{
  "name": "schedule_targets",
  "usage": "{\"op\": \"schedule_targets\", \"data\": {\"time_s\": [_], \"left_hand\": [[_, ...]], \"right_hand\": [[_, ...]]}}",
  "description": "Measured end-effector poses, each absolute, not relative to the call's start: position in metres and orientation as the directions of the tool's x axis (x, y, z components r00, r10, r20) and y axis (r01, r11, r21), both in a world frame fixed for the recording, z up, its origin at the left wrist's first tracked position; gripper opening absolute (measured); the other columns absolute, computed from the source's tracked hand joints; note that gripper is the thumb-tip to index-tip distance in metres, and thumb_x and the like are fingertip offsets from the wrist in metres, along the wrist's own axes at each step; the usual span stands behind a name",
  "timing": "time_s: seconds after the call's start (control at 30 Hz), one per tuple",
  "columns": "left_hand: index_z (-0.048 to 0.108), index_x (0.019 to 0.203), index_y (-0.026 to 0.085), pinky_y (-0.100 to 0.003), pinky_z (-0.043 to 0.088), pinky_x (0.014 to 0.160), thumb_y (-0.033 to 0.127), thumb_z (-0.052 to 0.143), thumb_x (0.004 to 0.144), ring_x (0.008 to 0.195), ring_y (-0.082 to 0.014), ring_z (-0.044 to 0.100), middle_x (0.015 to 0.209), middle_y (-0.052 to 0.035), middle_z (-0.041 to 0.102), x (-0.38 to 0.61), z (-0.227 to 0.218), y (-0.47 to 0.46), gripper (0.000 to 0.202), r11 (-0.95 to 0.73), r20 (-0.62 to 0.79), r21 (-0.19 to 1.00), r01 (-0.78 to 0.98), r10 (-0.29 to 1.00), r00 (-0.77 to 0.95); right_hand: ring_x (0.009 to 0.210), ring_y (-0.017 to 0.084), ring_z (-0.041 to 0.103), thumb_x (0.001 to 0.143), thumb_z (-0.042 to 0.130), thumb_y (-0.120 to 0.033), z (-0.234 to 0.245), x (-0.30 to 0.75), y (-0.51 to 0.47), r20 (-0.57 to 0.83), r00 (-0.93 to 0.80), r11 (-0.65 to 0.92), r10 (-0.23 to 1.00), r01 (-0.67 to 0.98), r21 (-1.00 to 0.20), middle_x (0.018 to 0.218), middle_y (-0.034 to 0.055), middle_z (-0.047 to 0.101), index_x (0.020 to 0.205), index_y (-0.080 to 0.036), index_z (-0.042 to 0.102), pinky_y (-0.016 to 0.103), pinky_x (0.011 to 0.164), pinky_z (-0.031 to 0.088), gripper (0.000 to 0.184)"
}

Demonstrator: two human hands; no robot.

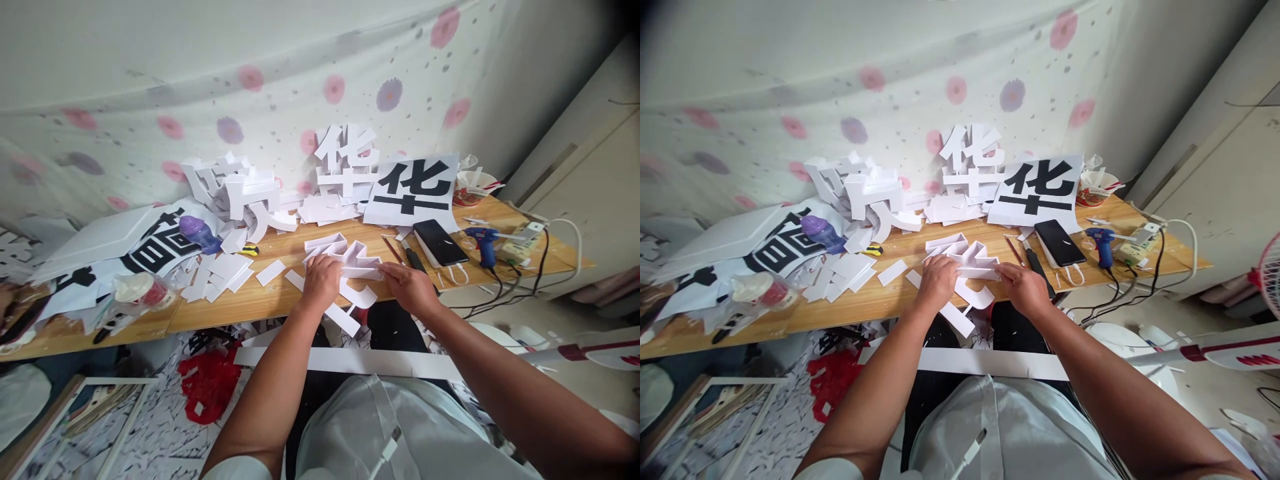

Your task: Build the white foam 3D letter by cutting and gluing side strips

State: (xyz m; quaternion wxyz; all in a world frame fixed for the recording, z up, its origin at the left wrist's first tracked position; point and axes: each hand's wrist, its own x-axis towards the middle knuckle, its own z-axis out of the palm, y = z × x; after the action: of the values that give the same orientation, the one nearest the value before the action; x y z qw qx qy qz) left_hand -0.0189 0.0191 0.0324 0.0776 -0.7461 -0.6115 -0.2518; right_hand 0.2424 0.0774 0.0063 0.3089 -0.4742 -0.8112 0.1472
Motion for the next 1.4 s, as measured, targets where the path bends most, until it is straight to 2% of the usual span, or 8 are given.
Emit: {"op": "schedule_targets", "data": {"time_s": [0.1, 0.17, 0.33, 0.63, 0.83, 1.1, 1.23, 1.4], "left_hand": [[0.076, 0.114, 0.026, -0.048, 0.044, 0.105, 0.021, 0.070, 0.100, 0.122, -0.0302, 0.063, 0.122, -0.0080, 0.076, -0.027, 0.031, 0.017, 0.016, -0.248, 0.537, 0.200, 0.948, 0.837, 0.106], [0.077, 0.113, 0.026, -0.048, 0.044, 0.106, 0.021, 0.073, 0.097, 0.124, -0.0311, 0.063, 0.126, -0.0086, 0.076, -0.035, 0.029, 0.016, 0.017, -0.224, 0.568, 0.203, 0.953, 0.820, 0.072], [0.083, 0.099, 0.030, -0.047, 0.044, 0.098, 0.021, 0.072, 0.098, 0.113, -0.0290, 0.067, 0.114, -0.0056, 0.078, -0.049, 0.024, 0.019, 0.014, -0.209, 0.560, 0.197, 0.958, 0.826, 0.065], [0.085, 0.097, 0.030, -0.043, 0.043, 0.090, 0.018, 0.068, 0.099, 0.101, -0.0273, 0.066, 0.092, -0.0045, 0.078, -0.050, 0.020, 0.024, 0.021, -0.227, 0.603, 0.199, 0.953, 0.795, 0.064], [0.085, 0.096, 0.030, -0.043, 0.042, 0.091, 0.019, 0.066, 0.101, 0.103, -0.0272, 0.066, 0.091, -0.0047, 0.077, -0.050, 0.017, 0.022, 0.022, -0.235, 0.629, 0.194, 0.952, 0.775, 0.063], [0.085, 0.096, 0.029, -0.044, 0.043, 0.090, 0.021, 0.066, 0.101, 0.101, -0.0275, 0.065, 0.091, -0.0042, 0.077, -0.047, 0.016, 0.023, 0.021, -0.217, 0.627, 0.192, 0.957, 0.777, 0.051], [0.085, 0.097, 0.030, -0.045, 0.043, 0.091, 0.022, 0.065, 0.102, 0.103, -0.0286, 0.066, 0.093, -0.0057, 0.077, -0.047, 0.018, 0.022, 0.022, -0.206, 0.612, 0.197, 0.959, 0.790, 0.044], [0.085, 0.101, 0.032, -0.047, 0.042, 0.098, 0.022, 0.067, 0.100, 0.109, -0.0306, 0.066, 0.097, -0.0066, 0.077, -0.046, 0.016, 0.020, 0.020, -0.200, 0.597, 0.208, 0.958, 0.801, 0.038]], "right_hand": [[0.113, 0.026, 0.082, 0.108, 0.059, -0.033, 0.007, 0.242, 0.078, 0.347, -0.367, 0.503, 0.863, 0.686, -0.525, 0.132, -0.0022, 0.081, 0.129, -0.038, 0.083, 0.034, 0.092, 0.066, 0.032], [0.112, 0.026, 0.082, 0.108, 0.060, -0.032, 0.009, 0.242, 0.078, 0.338, -0.364, 0.495, 0.868, 0.694, -0.522, 0.131, -0.0031, 0.081, 0.130, -0.039, 0.082, 0.033, 0.091, 0.066, 0.032], [0.114, 0.028, 0.081, 0.107, 0.063, -0.030, 0.009, 0.241, 0.081, 0.313, -0.352, 0.471, 0.882, 0.696, -0.543, 0.131, -0.0019, 0.081, 0.129, -0.039, 0.082, 0.036, 0.095, 0.065, 0.031], [0.115, 0.028, 0.081, 0.103, 0.066, -0.026, 0.006, 0.246, 0.083, 0.297, -0.337, 0.449, 0.893, 0.651, -0.612, 0.129, 0.0016, 0.082, 0.133, -0.036, 0.081, 0.036, 0.095, 0.064, 0.035], [0.102, 0.028, 0.084, 0.100, 0.069, -0.027, 0.005, 0.247, 0.086, 0.223, -0.299, 0.372, 0.928, 0.702, -0.607, 0.115, 0.0009, 0.087, 0.144, -0.038, 0.074, 0.036, 0.092, 0.063, 0.045], [0.099, 0.027, 0.084, 0.099, 0.072, -0.028, 0.002, 0.247, 0.088, 0.207, -0.289, 0.355, 0.934, 0.713, -0.604, 0.109, 0.0007, 0.087, 0.143, -0.038, 0.075, 0.035, 0.093, 0.063, 0.045], [0.101, 0.026, 0.083, 0.099, 0.070, -0.023, -0.001, 0.248, 0.087, 0.217, -0.312, 0.377, 0.925, 0.674, -0.635, 0.119, 0.0002, 0.086, 0.146, -0.036, 0.072, 0.035, 0.095, 0.063, 0.049], [0.113, 0.026, 0.081, 0.099, 0.066, -0.017, -0.004, 0.250, 0.087, 0.229, -0.342, 0.402, 0.912, 0.622, -0.672, 0.133, 0.0002, 0.081, 0.149, -0.035, 0.070, 0.036, 0.103, 0.062, 0.054]]}}
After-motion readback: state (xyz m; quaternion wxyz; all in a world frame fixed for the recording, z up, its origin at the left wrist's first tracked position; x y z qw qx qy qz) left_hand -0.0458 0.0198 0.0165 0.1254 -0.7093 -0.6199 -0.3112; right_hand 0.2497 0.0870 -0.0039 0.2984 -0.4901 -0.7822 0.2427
